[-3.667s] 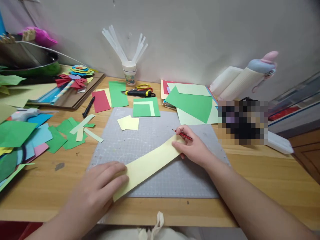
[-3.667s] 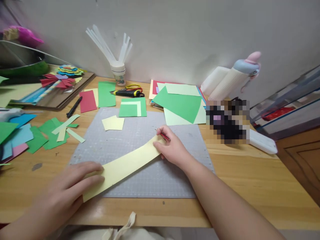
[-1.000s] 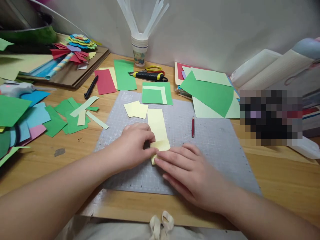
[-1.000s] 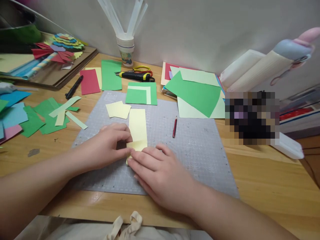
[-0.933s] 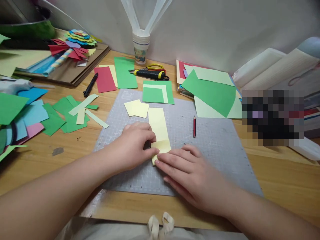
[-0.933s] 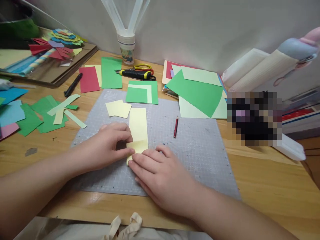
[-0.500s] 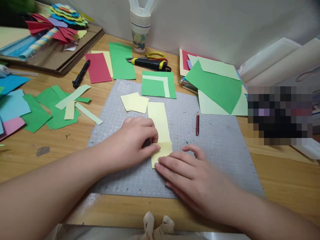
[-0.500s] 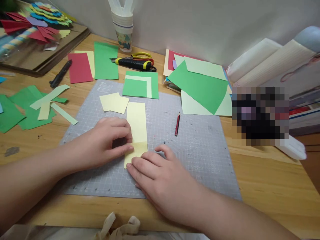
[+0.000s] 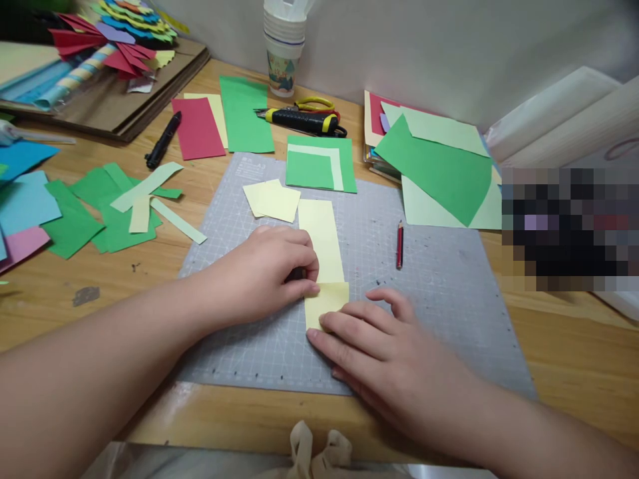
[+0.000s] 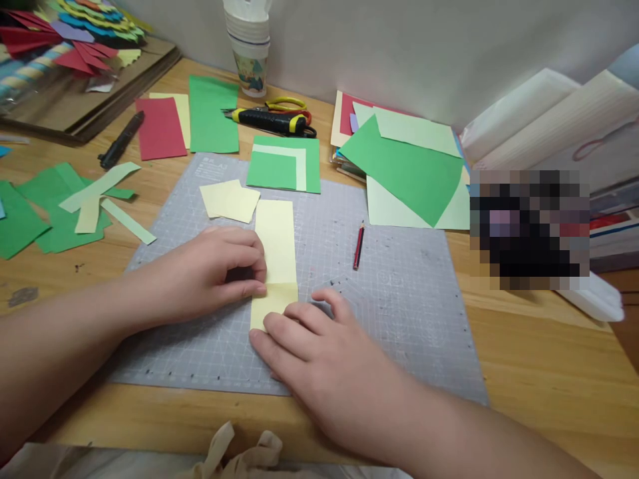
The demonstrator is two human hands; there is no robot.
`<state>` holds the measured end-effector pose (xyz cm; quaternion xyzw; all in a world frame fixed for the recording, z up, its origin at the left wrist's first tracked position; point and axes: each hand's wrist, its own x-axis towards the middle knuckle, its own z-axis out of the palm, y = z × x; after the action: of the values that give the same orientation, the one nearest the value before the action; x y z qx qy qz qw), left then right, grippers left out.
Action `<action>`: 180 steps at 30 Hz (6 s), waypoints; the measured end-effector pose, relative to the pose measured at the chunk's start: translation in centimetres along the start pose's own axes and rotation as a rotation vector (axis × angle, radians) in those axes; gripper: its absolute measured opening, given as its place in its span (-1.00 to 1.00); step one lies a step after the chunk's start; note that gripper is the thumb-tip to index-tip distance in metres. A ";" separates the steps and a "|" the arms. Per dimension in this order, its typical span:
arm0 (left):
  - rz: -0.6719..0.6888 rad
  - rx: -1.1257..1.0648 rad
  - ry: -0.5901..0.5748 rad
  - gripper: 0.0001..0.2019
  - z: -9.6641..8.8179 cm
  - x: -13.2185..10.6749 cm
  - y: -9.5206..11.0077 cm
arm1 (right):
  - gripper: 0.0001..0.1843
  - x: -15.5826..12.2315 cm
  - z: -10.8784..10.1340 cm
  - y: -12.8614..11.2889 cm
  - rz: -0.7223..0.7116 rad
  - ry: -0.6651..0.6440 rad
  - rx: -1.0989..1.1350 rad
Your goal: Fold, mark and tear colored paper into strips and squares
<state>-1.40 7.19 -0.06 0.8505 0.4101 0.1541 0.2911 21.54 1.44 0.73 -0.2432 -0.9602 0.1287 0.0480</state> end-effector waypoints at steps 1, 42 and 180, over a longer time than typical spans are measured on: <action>0.007 0.000 0.000 -0.93 0.0 0.1 -0.1 | -0.60 0.0 0.0 0.0 0.003 -0.001 -0.003; 0.030 0.020 0.041 -0.89 -0.1 0.3 -0.6 | -0.55 -0.3 -0.4 -0.1 -0.003 -0.044 -0.055; -0.067 -0.029 0.069 -0.93 -0.1 0.1 -0.5 | -0.59 0.3 -1.3 0.7 0.043 -0.172 0.015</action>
<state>-1.69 7.56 -0.30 0.8263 0.4458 0.1792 0.2941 21.79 2.47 1.79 -0.2513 -0.9543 0.1574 -0.0356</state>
